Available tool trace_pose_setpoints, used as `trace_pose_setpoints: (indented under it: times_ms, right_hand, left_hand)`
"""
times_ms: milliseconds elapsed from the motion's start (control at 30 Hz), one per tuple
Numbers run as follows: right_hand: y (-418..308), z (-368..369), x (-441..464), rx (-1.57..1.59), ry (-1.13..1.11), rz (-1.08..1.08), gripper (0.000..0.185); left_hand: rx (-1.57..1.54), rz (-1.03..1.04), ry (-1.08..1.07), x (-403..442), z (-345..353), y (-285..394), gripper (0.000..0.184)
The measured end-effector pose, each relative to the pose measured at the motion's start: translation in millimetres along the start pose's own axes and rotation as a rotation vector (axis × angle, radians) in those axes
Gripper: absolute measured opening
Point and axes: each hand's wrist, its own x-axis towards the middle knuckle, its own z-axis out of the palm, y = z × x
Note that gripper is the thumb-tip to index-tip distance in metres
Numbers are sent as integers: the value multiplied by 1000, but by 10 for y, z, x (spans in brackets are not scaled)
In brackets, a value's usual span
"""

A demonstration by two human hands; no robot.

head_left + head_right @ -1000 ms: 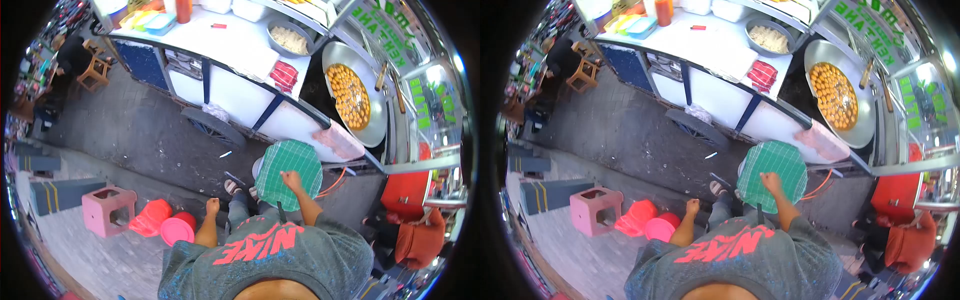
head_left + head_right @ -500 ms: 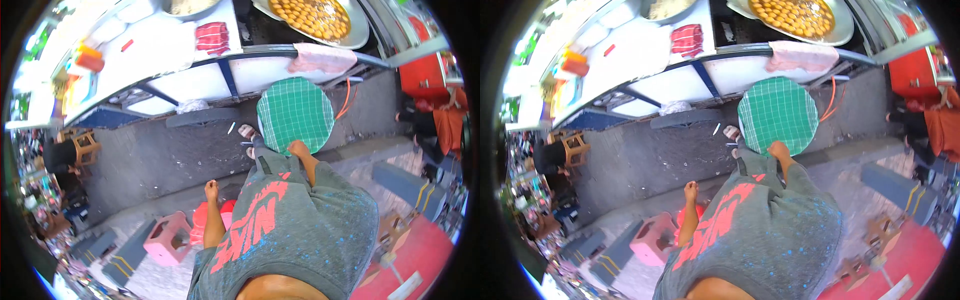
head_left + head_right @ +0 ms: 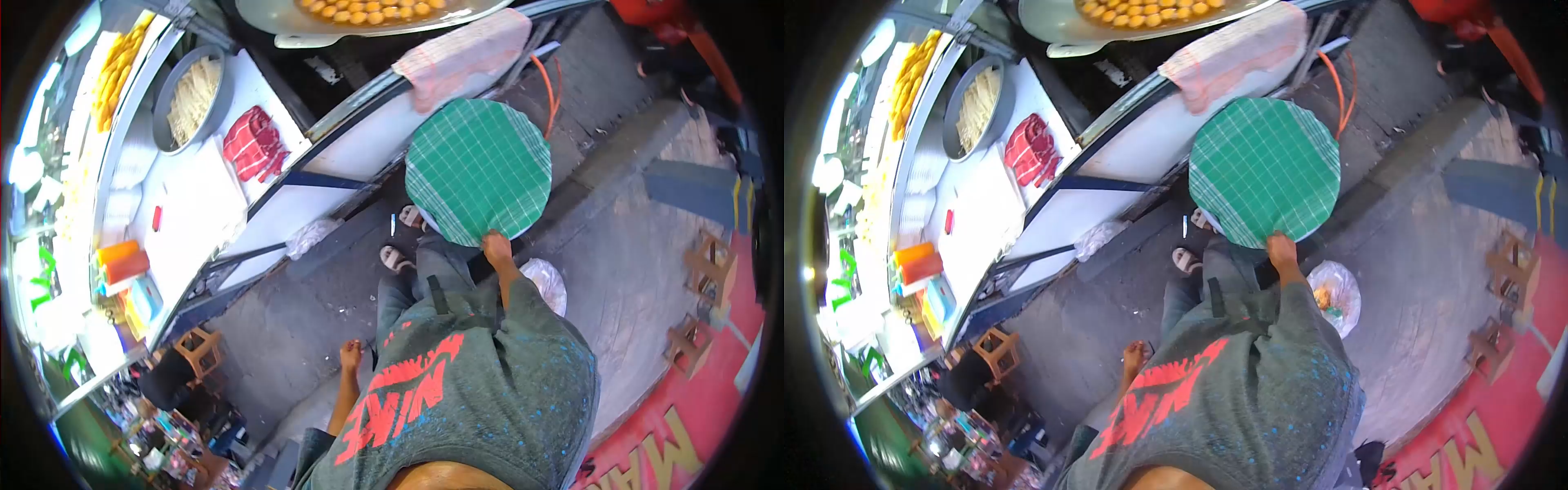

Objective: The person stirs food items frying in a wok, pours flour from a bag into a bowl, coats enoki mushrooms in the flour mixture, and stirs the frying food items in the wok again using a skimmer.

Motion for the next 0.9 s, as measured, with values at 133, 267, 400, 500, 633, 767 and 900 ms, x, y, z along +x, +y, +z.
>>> trace_pose_setpoints:
  times_ms: [133, 267, 400, 500, 633, 767, 900]
  right_hand:
    - [-309, -465, 92, 584, 510, 32, 9]
    - [-678, -2016, 344, 1428, 980, -57, 11]
    - [-825, -3473, 461, 1983, 1195, -428, 6]
    - [-756, -4186, 322, 1609, 1140, -376, 6]
    - [-1615, -4678, -422, 1469, 885, -372, 8]
    - [-2241, -4624, -1087, 1719, 348, -726, 5]
    - [-2719, -4647, -1607, 1980, 101, -1042, 11]
  left_hand:
    - [64, 128, -22, 446, -281, 444, 22]
    - [218, 330, -86, 753, -422, 1026, 25]
    - [244, 530, -132, 1064, -530, 1287, 26]
    - [153, 538, -162, 995, -586, 1496, 28]
    - [88, 575, -287, 396, -330, 2274, 32]
    - [141, 934, -549, -32, 330, 3164, 60]
    - [148, 1088, -611, -1128, 929, 4027, 74]
